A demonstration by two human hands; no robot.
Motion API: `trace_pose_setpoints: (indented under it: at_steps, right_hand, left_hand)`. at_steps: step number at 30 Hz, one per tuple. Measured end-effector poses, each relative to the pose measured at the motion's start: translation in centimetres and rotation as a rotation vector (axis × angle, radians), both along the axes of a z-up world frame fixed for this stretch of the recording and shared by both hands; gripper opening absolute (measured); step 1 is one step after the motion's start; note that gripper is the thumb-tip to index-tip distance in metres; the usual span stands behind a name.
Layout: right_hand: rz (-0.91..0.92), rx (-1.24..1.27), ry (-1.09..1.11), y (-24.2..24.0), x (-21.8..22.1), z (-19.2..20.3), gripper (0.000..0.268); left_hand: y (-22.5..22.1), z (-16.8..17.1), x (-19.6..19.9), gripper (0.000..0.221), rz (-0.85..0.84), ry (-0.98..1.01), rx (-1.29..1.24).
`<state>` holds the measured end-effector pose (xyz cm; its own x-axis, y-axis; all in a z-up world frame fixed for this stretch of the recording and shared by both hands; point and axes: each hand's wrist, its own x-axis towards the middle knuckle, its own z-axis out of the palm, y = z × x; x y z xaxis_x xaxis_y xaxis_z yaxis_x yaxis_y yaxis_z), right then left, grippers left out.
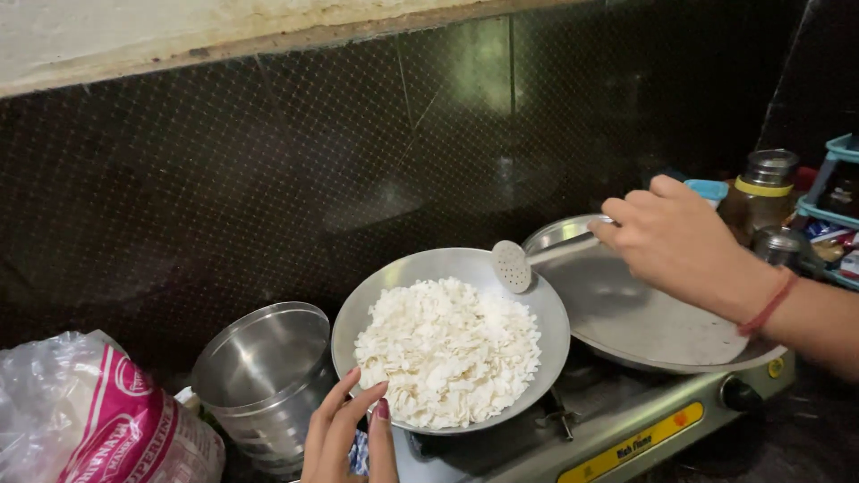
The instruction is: The person stirs white flakes in a pan with a spoon, occasionally turning a knob on the stove. They then use their hands to break apart the flakes in the pan while continuing to stir.
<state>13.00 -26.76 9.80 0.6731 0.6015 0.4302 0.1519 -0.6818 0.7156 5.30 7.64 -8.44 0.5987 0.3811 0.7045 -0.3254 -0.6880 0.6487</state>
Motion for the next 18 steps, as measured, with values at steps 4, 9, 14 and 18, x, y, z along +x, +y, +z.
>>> trace_pose_setpoints:
  at_steps: [4,9,14,18]
  right_hand:
    - [-0.072,-0.015,0.151,-0.8,1.2,-0.6,0.041]
    - [-0.16,0.265,0.591,0.3,0.8,-3.5,0.035]
    - [-0.103,0.449,0.671,1.5,0.6,-8.4,0.037]
    - [-0.128,0.63,0.727,2.8,-0.2,-9.3,0.034]
  left_hand:
    - [0.0,0.4,-0.6,0.017,0.003,0.054,-0.112]
    - [1.2,0.2,-0.8,0.019,-0.003,0.042,-0.02]
    - [-0.8,1.4,-1.7,0.019,-0.007,0.043,-0.061]
    - [-2.0,0.4,-1.5,0.02,-0.039,-0.003,0.019]
